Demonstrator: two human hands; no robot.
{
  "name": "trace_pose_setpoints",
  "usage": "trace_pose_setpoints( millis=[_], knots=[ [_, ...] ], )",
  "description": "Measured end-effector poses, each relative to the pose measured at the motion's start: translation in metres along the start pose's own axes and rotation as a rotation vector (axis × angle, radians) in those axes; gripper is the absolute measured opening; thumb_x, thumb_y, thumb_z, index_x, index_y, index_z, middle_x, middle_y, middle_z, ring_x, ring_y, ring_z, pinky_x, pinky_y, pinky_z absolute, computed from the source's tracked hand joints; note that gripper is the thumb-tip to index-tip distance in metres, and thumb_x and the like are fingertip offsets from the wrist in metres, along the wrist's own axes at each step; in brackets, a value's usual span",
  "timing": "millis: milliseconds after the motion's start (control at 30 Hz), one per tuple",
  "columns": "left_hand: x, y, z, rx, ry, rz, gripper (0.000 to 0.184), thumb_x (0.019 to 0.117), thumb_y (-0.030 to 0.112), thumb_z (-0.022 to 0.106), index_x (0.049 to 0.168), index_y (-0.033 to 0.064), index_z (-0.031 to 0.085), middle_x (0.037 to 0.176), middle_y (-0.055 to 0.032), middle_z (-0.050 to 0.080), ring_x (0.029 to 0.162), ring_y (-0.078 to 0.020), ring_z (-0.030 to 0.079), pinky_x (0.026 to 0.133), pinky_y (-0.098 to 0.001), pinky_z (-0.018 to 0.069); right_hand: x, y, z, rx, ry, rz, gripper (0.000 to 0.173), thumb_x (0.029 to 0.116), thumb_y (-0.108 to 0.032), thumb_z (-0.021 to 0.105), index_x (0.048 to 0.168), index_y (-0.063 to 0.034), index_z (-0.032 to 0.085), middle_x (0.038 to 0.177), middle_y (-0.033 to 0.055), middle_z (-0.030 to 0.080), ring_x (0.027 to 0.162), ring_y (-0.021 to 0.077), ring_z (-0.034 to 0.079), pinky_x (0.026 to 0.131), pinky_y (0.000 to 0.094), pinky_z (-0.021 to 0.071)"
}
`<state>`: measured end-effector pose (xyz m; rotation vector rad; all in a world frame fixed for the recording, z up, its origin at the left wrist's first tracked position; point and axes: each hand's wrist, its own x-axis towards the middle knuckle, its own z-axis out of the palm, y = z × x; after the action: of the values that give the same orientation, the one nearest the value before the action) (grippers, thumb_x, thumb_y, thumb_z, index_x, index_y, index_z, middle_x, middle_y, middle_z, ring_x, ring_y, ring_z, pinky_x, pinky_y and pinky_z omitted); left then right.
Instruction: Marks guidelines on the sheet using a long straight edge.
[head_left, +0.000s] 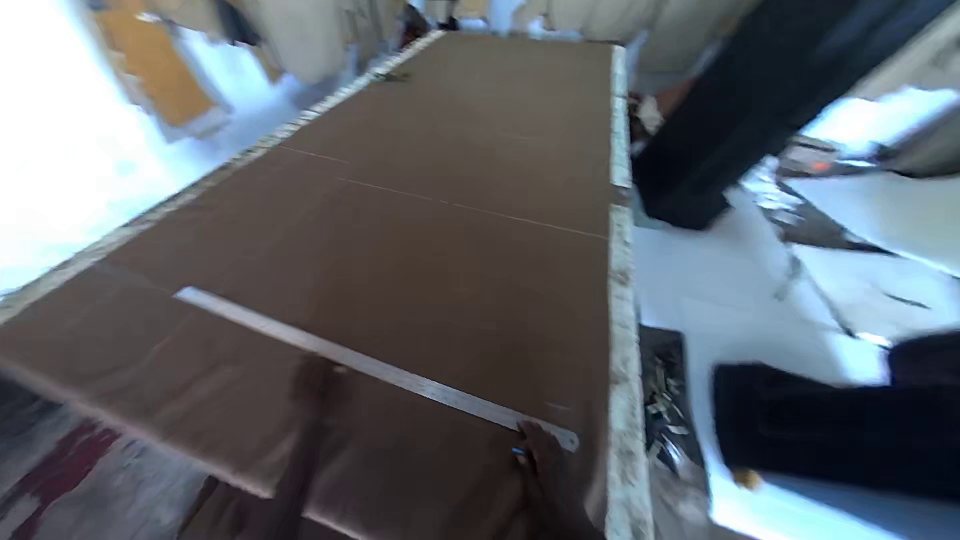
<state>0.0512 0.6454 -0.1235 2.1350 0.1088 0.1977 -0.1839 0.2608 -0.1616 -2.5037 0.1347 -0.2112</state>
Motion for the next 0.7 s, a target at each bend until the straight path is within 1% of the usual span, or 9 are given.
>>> trace_pose_setpoints(
  millis=[33,100,167,233,300,400,467,567,700],
  knots=[
    [0.025,-0.006,-0.008,0.07,-0.004,-0.021,0.051,0.1062,0.028,0.053,0.149,0.0022,0.043,0.138,-0.0188,0.059,0.125,-0.0293,0.059,0.106,-0.0526,0.0488,-0.001,-0.005,-0.006,-0.024,-0.051,0.064,0.038,0.1042,-0.034,0.049,0.126,-0.0077,0.067,0.153,0.0103,0.052,0.145,0.0305,0.045,0.121,0.0532,0.0318],
    [0.062,-0.033,-0.023,0.425,-0.048,0.068,0.058,0.1043,0.035,0.054,0.15,0.001,0.046,0.151,-0.0231,0.049,0.142,-0.04,0.044,0.116,-0.0679,0.0272,0.001,-0.018,-0.015,-0.043,-0.122,0.149,0.039,0.1064,-0.034,0.045,0.128,-0.0084,0.066,0.156,0.0085,0.049,0.147,0.0265,0.041,0.124,0.0509,0.026],
    [0.081,-0.06,-0.026,0.577,-0.107,0.189,0.054,0.102,0.048,0.052,0.132,0.0043,0.063,0.144,-0.0219,0.055,0.14,-0.0428,0.045,0.115,-0.0764,0.0169,0.002,-0.018,-0.013,-0.038,-0.087,0.156,0.038,0.107,-0.032,0.045,0.126,-0.0066,0.066,0.155,0.0091,0.05,0.148,0.0243,0.04,0.126,0.0511,0.0216],
    [0.082,-0.067,-0.018,0.64,-0.141,0.225,0.059,0.1004,0.059,0.047,0.126,0.0093,0.067,0.142,-0.0174,0.058,0.14,-0.0384,0.047,0.115,-0.0753,0.0177,0.002,-0.014,-0.013,-0.045,-0.027,0.176,0.036,0.1073,-0.032,0.045,0.122,-0.0071,0.067,0.154,0.0078,0.051,0.149,0.022,0.04,0.127,0.0496,0.0204],
    [0.07,-0.061,-0.011,0.643,-0.155,0.24,0.062,0.1006,0.062,0.044,0.13,0.0118,0.066,0.145,-0.0152,0.057,0.144,-0.0347,0.043,0.118,-0.0703,0.016,0.001,-0.008,-0.022,-0.029,-0.005,0.228,0.038,0.1081,-0.032,0.044,0.125,-0.0066,0.066,0.155,0.008,0.05,0.15,0.0225,0.037,0.127,0.0483,0.0194],
    [0.057,-0.068,0.0,0.628,-0.134,0.373,0.057,0.1023,0.057,0.046,0.135,0.0142,0.065,0.147,-0.0132,0.056,0.144,-0.0351,0.044,0.119,-0.0685,0.0172,0.002,0.006,-0.041,-0.021,-0.01,0.314,0.042,0.1087,-0.033,0.041,0.134,-0.006,0.062,0.157,0.0091,0.048,0.151,0.0235,0.036,0.127,0.047,0.0193],
    [0.059,-0.071,0.002,0.582,-0.107,0.454,0.049,0.1026,0.053,0.05,0.13,0.0167,0.068,0.143,-0.0104,0.06,0.139,-0.033,0.049,0.119,-0.0642,0.022,-0.001,0.02,-0.045,-0.024,0.053,0.29,0.043,0.1085,-0.034,0.042,0.135,-0.0058,0.062,0.154,0.0102,0.05,0.149,0.0233,0.039,0.126,0.0454,0.0241],
    [0.072,-0.067,-0.009,0.514,-0.095,0.471,0.053,0.1034,0.052,0.049,0.129,0.0093,0.068,0.139,-0.0154,0.061,0.136,-0.0359,0.051,0.118,-0.0609,0.0261,-0.013,0.034,-0.04,-0.044,0.115,0.246,0.037,0.1086,-0.033,0.041,0.122,-0.0087,0.065,0.154,0.0055,0.051,0.15,0.0203,0.037,0.125,0.0426,0.0273],
    [0.089,-0.065,-0.016,0.528,-0.102,0.351,0.072,0.0987,0.062,0.042,0.135,0.0018,0.058,0.147,-0.025,0.05,0.141,-0.0477,0.041,0.115,-0.0707,0.0224,-0.018,0.034,-0.036,-0.089,0.139,0.238,0.031,0.1084,-0.03,0.042,0.115,-0.0103,0.066,0.152,0.005,0.053,0.149,0.0223,0.038,0.125,0.0442,0.0277]
  ],
)
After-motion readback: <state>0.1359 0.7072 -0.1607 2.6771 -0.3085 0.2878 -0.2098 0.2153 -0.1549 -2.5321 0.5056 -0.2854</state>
